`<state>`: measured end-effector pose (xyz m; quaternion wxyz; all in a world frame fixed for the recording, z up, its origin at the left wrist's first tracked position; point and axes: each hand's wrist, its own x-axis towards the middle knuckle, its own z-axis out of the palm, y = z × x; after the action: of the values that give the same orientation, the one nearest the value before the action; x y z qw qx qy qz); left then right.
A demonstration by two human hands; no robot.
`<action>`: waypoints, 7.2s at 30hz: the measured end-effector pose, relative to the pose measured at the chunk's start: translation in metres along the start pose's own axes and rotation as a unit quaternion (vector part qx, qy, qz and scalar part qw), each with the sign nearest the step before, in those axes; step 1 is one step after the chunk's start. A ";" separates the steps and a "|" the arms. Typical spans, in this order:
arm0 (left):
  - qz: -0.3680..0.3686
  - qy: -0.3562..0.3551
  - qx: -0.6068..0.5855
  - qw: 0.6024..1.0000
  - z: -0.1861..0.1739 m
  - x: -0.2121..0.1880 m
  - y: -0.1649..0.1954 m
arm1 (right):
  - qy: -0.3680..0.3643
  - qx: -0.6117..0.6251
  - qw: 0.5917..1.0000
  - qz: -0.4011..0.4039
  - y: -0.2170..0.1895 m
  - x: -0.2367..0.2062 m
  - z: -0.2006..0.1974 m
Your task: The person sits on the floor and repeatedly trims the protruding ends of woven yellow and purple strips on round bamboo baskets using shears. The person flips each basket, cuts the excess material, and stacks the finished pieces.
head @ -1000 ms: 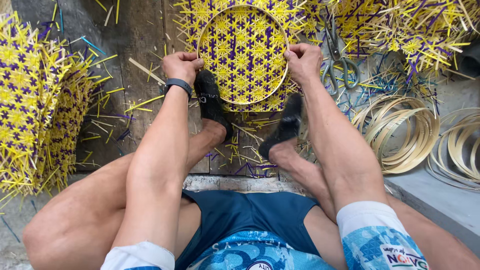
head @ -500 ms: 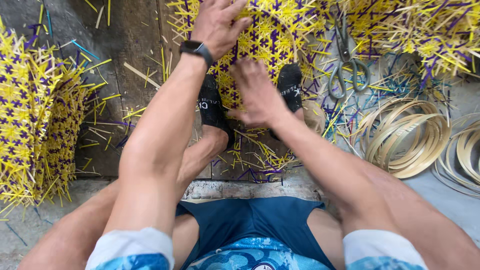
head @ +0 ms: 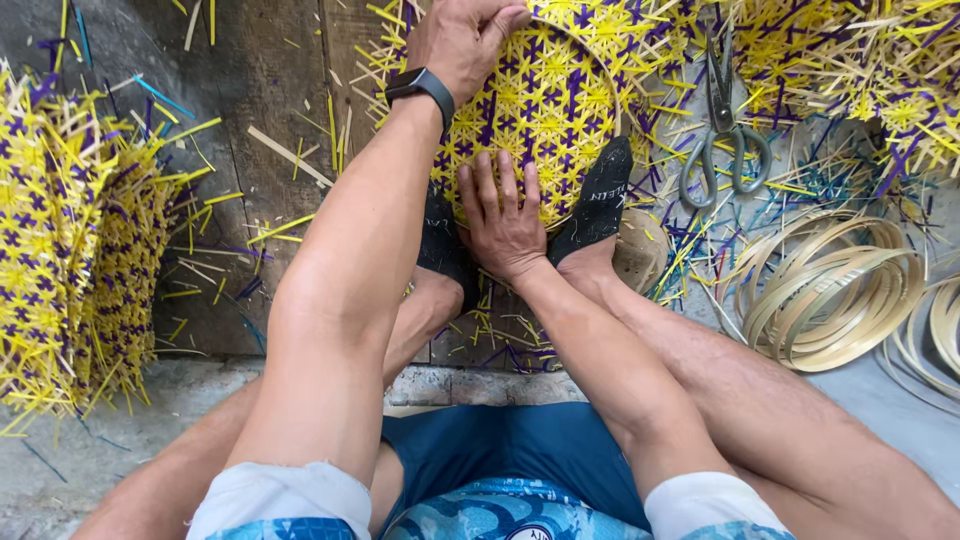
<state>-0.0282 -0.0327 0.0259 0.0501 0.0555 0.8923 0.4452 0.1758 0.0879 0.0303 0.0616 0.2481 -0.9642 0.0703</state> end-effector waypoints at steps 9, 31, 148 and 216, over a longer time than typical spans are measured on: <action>0.146 0.044 0.087 0.984 0.001 0.005 -0.011 | 0.053 0.268 0.962 0.022 0.087 0.056 -0.045; -0.027 0.140 0.141 0.980 -0.005 -0.031 -0.035 | -0.004 0.260 0.932 0.253 0.178 0.114 0.024; -0.100 0.154 0.145 0.972 0.071 -0.185 0.112 | -0.071 0.014 0.990 0.122 0.263 -0.083 -0.008; -0.098 0.029 0.176 0.979 0.087 -0.188 0.077 | -0.062 -0.028 0.992 0.107 0.254 -0.073 -0.004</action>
<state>0.1738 0.0556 0.0430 0.0568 -0.0370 0.9589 0.2757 0.1154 0.3432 -0.0033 0.0009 0.1457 -0.9887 0.0338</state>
